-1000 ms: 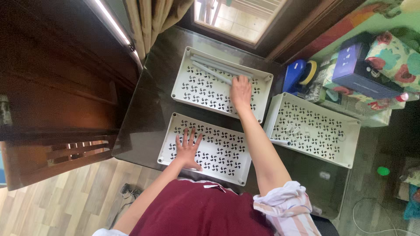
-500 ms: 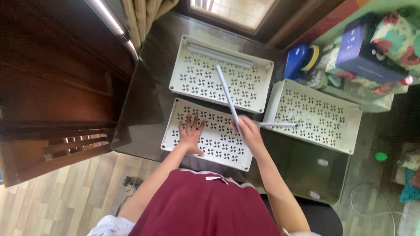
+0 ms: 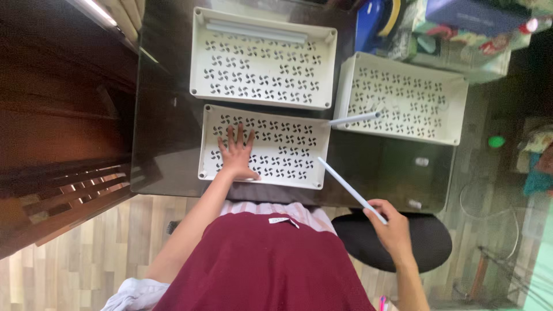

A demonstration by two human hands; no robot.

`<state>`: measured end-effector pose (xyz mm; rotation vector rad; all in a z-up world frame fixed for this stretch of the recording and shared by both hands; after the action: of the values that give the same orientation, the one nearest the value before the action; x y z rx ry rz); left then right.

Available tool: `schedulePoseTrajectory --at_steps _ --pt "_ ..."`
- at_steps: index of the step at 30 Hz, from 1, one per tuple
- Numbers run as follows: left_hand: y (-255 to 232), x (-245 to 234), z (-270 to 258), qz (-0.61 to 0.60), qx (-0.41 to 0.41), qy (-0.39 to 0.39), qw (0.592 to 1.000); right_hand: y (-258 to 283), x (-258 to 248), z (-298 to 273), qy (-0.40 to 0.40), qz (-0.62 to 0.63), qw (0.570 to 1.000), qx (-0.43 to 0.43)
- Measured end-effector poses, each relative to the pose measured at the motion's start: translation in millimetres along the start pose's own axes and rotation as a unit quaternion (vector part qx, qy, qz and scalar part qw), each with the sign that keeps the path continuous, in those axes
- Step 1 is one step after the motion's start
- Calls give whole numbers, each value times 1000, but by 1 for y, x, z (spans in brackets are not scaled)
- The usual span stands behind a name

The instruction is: The person assembles a small white plastic storage unit by inserting white rods into the corner holes of perforated trays. They connect two trays with rods, then add a third tray and additional rods to form a multi-tiered structure on a glass table.

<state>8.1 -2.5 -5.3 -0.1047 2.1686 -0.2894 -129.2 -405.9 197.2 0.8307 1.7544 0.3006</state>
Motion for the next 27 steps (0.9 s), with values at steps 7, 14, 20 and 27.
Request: schedulePoseTrajectory --at_steps 7,14,20,27 --pt "1 1 0 -8 4 -7 1000 21 -20 -40 -17 -131 991 19" --pt "5 1 -1 -30 24 -16 999 52 -26 -44 -37 -226 966 -123" --pt "4 0 -2 -34 22 -7 999 97 -25 -23 -15 -342 903 -260" --pt "4 -1 -2 -25 17 -8 1000 145 6 -11 107 -429 793 -420"
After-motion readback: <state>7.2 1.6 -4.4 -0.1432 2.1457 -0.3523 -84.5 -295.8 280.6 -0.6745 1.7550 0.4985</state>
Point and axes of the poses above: each hand's wrist, its own z-axis towards the middle knuckle, its own x-axis out of the palm, y = z × x, the point moved 1 cm from there along z, towards the middle knuckle, and after that the axes turned 5 degrees about -x, right-handed, at the moved point
